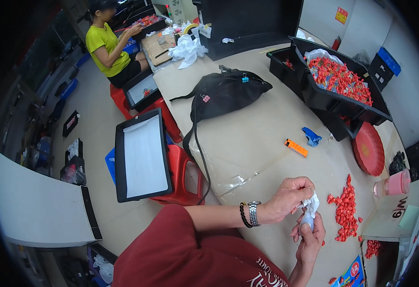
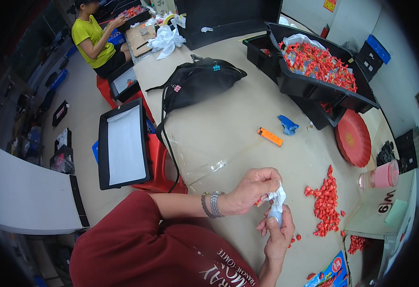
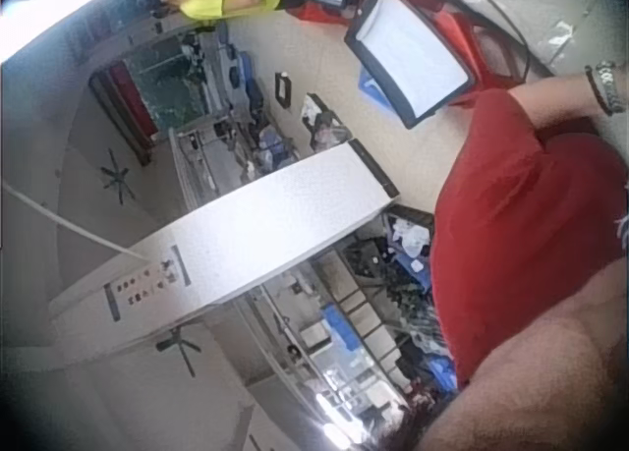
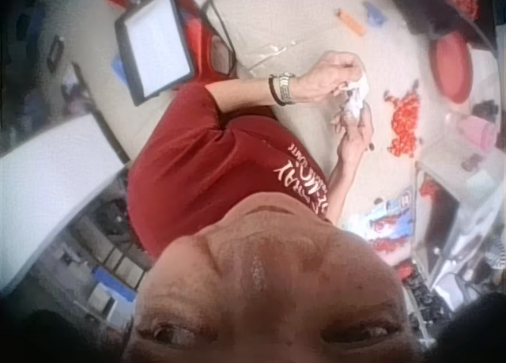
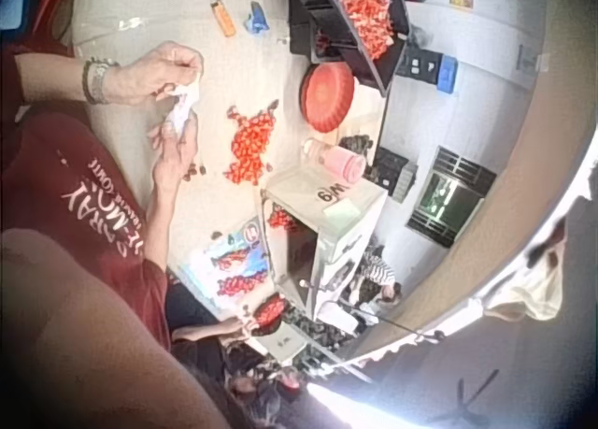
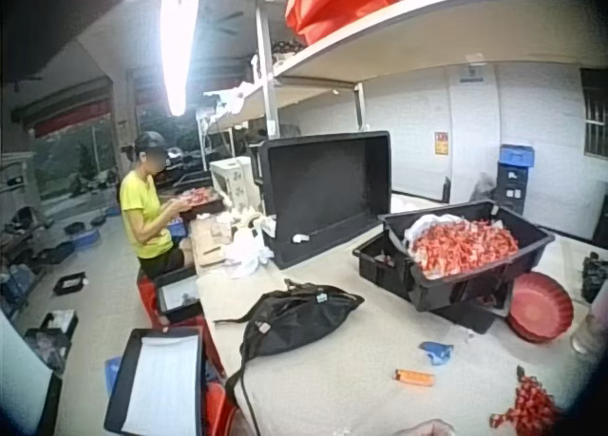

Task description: The person applies glue from a bottle onto small plastic toy parts and joins the pieces together by hand.

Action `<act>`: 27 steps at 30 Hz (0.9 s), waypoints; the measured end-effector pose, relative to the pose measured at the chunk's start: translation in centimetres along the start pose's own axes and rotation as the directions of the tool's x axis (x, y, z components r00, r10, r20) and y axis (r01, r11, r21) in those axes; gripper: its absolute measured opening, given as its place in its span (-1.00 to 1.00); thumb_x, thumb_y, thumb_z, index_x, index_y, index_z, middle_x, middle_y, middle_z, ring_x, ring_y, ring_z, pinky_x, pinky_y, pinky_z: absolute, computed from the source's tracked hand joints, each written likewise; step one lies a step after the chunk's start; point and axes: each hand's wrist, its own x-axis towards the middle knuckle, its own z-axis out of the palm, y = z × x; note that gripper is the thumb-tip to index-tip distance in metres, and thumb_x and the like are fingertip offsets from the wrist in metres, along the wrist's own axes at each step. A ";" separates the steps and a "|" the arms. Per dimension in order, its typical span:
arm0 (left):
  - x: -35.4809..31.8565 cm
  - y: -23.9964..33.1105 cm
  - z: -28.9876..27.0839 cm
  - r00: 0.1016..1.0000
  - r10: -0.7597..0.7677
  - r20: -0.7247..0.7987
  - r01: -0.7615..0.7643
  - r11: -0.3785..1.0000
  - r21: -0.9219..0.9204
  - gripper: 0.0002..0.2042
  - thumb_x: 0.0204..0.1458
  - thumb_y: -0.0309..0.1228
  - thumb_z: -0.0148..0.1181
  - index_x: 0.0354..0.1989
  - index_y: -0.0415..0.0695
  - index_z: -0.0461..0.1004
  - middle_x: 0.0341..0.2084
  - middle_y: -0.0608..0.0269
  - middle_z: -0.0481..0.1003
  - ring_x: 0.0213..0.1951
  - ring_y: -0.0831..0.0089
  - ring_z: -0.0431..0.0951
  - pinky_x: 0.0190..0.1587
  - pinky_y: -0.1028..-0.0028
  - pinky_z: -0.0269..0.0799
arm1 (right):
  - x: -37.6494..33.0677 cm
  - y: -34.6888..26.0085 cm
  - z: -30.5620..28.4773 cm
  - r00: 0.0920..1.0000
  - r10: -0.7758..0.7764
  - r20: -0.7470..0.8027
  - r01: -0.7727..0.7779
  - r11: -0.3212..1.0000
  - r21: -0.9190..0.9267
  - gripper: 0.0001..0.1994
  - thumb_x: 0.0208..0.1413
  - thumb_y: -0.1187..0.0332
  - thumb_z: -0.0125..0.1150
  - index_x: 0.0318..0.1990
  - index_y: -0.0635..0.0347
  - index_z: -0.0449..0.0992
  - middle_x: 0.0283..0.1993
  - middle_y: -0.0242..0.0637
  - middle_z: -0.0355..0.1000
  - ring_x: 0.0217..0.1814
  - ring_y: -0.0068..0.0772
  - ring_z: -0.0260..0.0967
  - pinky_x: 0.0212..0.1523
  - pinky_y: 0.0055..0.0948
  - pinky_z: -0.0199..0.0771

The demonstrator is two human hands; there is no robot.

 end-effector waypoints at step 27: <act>5.5 6.3 -9.0 0.811 0.336 -0.479 0.057 0.770 0.635 -0.70 0.14 -0.23 0.17 -0.20 -0.26 0.55 -0.75 0.57 0.18 -0.75 0.79 0.08 -0.75 0.67 -0.05 | -1.4 1.8 -4.7 0.976 0.065 -0.206 -0.059 0.998 0.035 -0.62 0.09 0.48 0.02 0.09 0.37 0.36 -0.29 -0.33 0.37 -0.46 -0.54 0.38 -0.53 -0.60 0.28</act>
